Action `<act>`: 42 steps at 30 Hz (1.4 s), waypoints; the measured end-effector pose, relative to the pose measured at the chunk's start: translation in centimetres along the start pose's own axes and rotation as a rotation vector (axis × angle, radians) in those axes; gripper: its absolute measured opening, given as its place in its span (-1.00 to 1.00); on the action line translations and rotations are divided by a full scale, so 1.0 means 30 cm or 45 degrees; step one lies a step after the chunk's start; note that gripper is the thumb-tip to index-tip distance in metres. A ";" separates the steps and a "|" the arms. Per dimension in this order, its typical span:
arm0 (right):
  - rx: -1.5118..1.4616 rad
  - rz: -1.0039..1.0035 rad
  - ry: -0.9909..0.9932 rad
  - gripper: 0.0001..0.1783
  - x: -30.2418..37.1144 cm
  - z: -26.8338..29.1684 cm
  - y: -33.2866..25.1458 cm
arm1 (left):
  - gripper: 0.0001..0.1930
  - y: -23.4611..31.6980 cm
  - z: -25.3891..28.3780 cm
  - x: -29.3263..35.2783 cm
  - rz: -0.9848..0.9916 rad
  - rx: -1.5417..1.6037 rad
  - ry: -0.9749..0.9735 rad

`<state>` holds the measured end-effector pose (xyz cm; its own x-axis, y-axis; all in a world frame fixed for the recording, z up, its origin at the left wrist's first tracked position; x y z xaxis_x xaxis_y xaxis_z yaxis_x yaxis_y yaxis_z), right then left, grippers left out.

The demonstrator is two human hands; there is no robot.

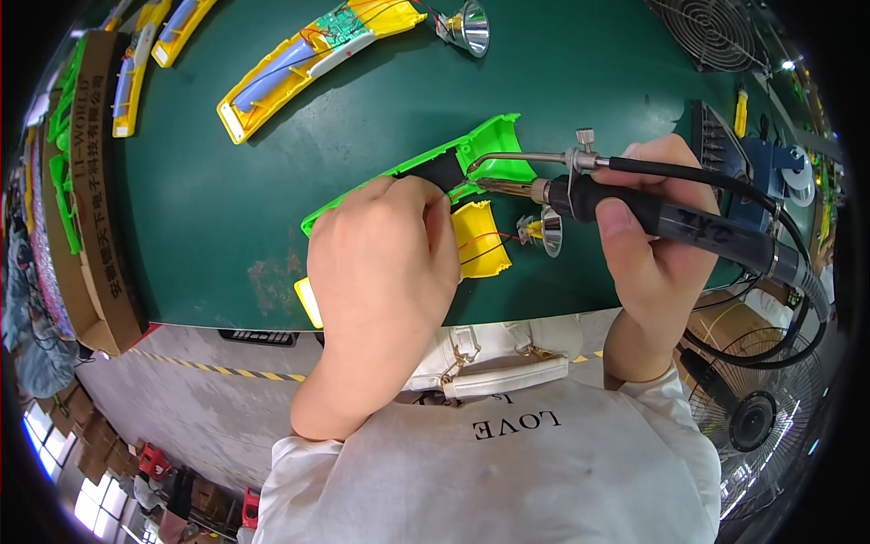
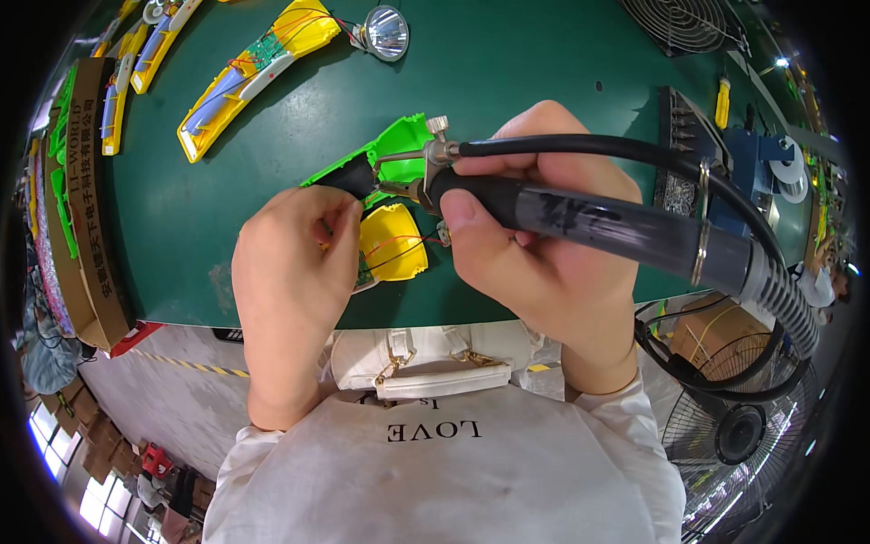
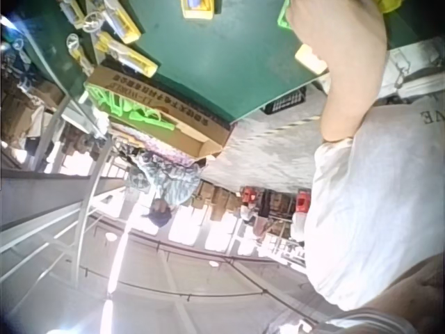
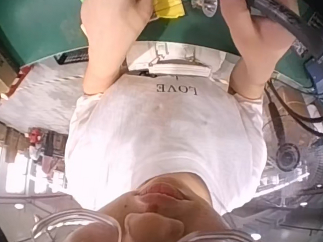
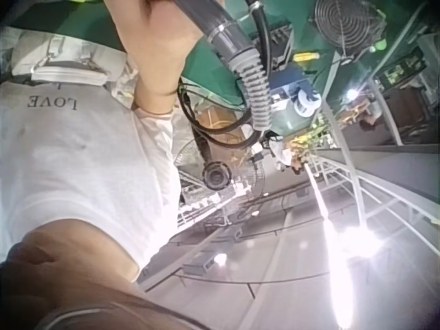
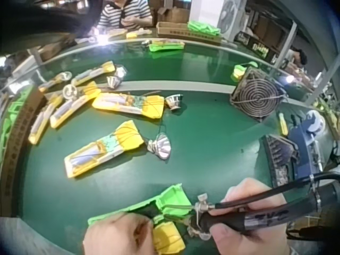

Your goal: The person solders wires inside flashlight casings using a soldering iron, fits the plastic housing components together by hand, and slides the assembled flashlights along the assembly line table.

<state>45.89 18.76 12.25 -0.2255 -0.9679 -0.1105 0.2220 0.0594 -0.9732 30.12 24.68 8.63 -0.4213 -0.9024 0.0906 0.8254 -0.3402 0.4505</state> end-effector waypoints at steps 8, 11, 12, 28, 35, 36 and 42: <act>0.059 0.149 -0.082 -0.60 0.006 0.004 -0.008 | -0.95 0.013 0.004 0.007 -0.013 -0.246 0.111; 0.111 0.098 -0.090 -0.58 0.007 0.001 -0.001 | -0.94 0.012 -0.003 0.004 -0.057 -0.203 0.126; 0.108 0.098 -0.091 -0.58 0.010 0.000 -0.001 | -0.94 0.010 -0.004 0.005 -0.056 -0.205 0.126; 0.025 0.160 -0.168 -0.57 0.005 -0.023 0.020 | -0.94 0.020 0.005 -0.006 -0.173 -0.344 0.087; -0.045 0.104 -0.124 -0.59 0.006 -0.025 0.020 | -0.93 0.018 0.003 -0.011 -0.151 -0.303 0.091; -0.047 0.104 -0.125 -0.59 0.006 -0.026 0.023 | -0.93 0.017 0.002 -0.011 -0.149 -0.305 0.090; 0.035 0.160 -0.167 -0.58 0.001 -0.025 0.019 | -0.93 0.017 0.002 -0.013 -0.146 -0.303 0.095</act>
<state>45.30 18.94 11.56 -0.0688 -0.9769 -0.2022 0.2673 0.1772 -0.9472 30.67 24.86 8.86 -0.4956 -0.8684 -0.0185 0.8428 -0.4859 0.2316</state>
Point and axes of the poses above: each hand's wrist, its own x-axis away from the middle knuckle, its own z-axis out of the back of the hand, y = z × x, the point moved 4 cm from there along -x, towards the middle knuckle, and after that the axes turned 12 degrees about -x, right-handed, at the moved point
